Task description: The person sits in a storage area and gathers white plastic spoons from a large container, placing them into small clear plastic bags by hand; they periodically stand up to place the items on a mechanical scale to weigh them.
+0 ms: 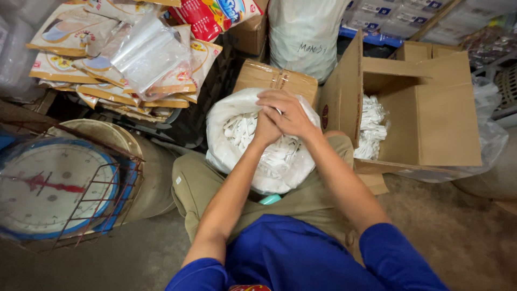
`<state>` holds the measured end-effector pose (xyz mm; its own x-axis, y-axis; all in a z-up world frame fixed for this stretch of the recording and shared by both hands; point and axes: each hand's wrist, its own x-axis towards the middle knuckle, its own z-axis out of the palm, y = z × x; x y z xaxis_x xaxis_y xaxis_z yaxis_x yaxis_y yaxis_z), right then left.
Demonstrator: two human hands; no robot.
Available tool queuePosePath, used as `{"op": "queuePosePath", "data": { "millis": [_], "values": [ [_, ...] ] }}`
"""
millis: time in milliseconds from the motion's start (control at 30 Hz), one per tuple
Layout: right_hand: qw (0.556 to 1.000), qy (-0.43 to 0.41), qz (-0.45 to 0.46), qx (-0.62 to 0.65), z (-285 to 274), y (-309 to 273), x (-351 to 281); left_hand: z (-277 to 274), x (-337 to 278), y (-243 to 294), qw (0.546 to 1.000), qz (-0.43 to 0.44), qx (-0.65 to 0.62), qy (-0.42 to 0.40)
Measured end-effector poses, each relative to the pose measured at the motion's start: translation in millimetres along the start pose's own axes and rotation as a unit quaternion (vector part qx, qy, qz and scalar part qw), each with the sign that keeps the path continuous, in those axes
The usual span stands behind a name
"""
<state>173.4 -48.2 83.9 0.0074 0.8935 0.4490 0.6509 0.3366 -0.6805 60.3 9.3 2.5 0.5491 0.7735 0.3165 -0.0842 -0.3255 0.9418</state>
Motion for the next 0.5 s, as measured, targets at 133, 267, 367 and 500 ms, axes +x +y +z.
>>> {"op": "queuePosePath", "data": {
  "millis": [133,267,367,500],
  "values": [
    [0.996,-0.003,-0.049,0.076,-9,20,2,0,13,11,0.995,-0.023,-0.081,0.056],
    [0.841,0.269,0.117,0.456,35,44,-22,-7,21,39,0.919,-0.12,-0.32,0.194],
    [0.655,0.353,0.268,0.612,63,47,-28,25,14,46,0.913,-0.114,-0.294,0.26],
    [0.719,0.265,0.249,0.593,62,24,-37,22,12,34,0.887,-0.135,-0.367,0.244]
  ]
}}
